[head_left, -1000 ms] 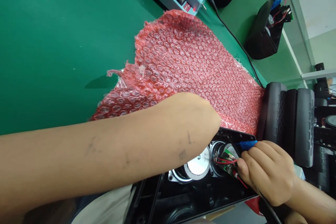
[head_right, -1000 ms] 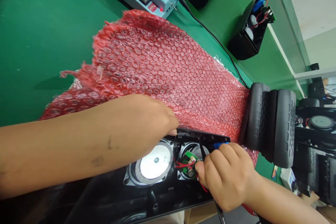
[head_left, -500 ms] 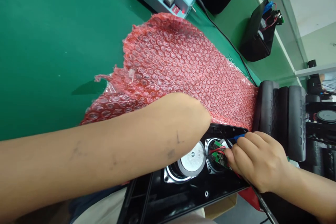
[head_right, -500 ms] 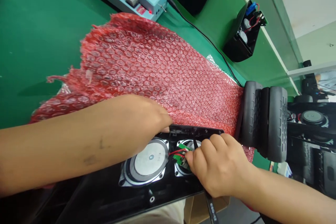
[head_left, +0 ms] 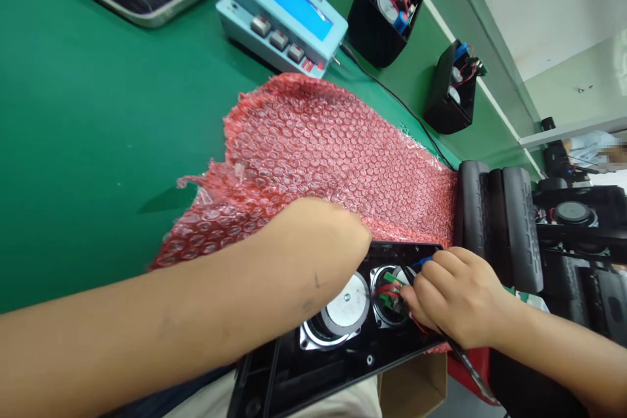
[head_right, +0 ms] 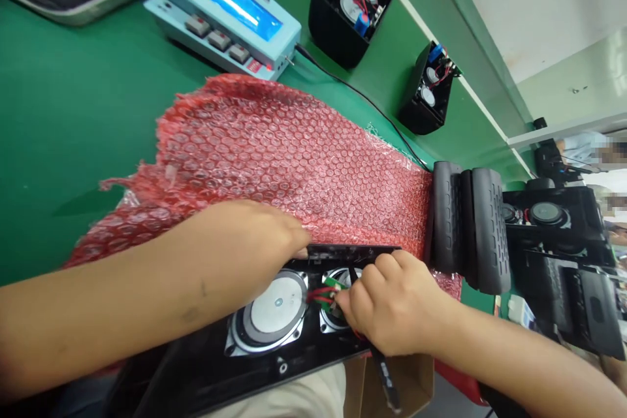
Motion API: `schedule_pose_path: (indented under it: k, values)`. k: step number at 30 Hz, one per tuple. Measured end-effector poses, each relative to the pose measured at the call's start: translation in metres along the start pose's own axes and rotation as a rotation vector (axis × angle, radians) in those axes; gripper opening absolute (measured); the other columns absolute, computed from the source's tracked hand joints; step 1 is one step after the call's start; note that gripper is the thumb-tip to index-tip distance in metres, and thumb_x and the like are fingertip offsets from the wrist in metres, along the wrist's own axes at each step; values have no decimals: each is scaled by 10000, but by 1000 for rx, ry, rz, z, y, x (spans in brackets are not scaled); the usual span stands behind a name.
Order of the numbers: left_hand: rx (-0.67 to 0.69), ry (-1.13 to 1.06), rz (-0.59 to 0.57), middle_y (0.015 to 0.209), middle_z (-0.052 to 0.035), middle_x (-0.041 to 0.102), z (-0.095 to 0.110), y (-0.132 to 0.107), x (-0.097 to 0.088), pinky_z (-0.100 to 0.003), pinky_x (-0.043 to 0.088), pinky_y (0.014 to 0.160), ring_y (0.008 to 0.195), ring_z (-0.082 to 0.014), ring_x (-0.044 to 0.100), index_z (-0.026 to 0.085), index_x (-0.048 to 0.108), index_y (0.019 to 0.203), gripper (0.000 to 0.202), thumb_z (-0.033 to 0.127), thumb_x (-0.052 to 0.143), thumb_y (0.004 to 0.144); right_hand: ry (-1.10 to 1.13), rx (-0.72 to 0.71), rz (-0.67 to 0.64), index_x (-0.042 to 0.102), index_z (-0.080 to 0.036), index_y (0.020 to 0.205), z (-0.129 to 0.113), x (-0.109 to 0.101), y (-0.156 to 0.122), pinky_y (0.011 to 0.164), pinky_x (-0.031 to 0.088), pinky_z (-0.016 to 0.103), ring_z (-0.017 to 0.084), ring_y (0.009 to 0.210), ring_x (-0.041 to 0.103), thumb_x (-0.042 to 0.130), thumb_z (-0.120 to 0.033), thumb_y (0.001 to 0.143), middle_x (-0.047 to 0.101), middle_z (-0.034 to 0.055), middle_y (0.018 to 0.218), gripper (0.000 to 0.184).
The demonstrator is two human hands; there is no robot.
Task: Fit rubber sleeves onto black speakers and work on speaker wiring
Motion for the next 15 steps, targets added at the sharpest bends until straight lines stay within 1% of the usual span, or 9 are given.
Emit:
schedule_pose_path:
  k: [2,5,6,8,9,10,12,14,15]
  values:
    - [-13,39,-85,747,-55,673,2,-7,5,-375,476,701,747,-243,635,166,687,810,248,-12,559,695,101,80,37,467,-190,556,10,-22,-12,450,273,327,157,474,372,420,-218,918,437,9,495,366]
    - [28,54,-54,832,-66,676,9,-14,9,-367,468,753,812,-243,628,166,669,836,247,3,558,687,232,391,211,578,-161,783,51,-59,-50,528,398,316,170,604,526,449,-201,910,573,47,678,185]
    - [40,71,-39,838,-67,673,11,-17,11,-364,465,759,812,-241,624,163,662,830,244,2,561,678,240,500,252,594,-165,881,65,-65,-66,584,435,311,182,692,569,474,-196,899,602,58,776,125]
    - [66,110,-37,848,-65,669,15,-22,16,-367,463,769,809,-241,616,164,652,824,213,24,557,694,210,626,255,596,-192,1024,85,-63,-93,721,474,324,215,879,591,506,-230,885,606,75,973,170]
    - [77,133,-44,854,-63,668,18,-24,18,-374,463,771,810,-243,612,168,648,830,192,46,547,721,204,644,231,597,-205,1048,90,-57,-102,763,477,334,225,934,584,502,-262,887,596,79,1030,196]
    - [86,161,-56,861,-62,668,21,-26,19,-384,465,772,813,-247,610,172,644,841,174,72,531,754,221,646,187,608,-214,1027,91,-46,-109,757,483,329,222,927,589,483,-294,896,602,76,1022,198]
    - [76,220,-84,878,-63,670,25,-29,18,-401,472,768,818,-251,612,179,637,857,188,113,464,830,314,711,51,621,-221,851,92,-12,-126,626,479,293,189,739,610,422,-326,925,627,43,817,238]
    - [43,259,-125,900,-67,673,27,-30,14,-415,476,777,837,-254,616,181,634,862,214,150,423,874,411,809,-142,576,-233,682,85,32,-150,489,412,285,171,525,558,379,-344,936,575,-2,587,340]
    - [31,266,-148,908,-67,675,28,-30,10,-421,477,785,852,-257,617,182,634,861,205,181,430,883,425,856,-225,562,-239,642,80,54,-165,469,387,294,178,483,545,397,-343,922,559,-12,536,342]
Point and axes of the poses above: each hand's wrist, its own y-axis towards the middle knuckle, its own x-axis out of the palm, z = x × y, the point moved 9 cm from there along y, towards the middle knuckle
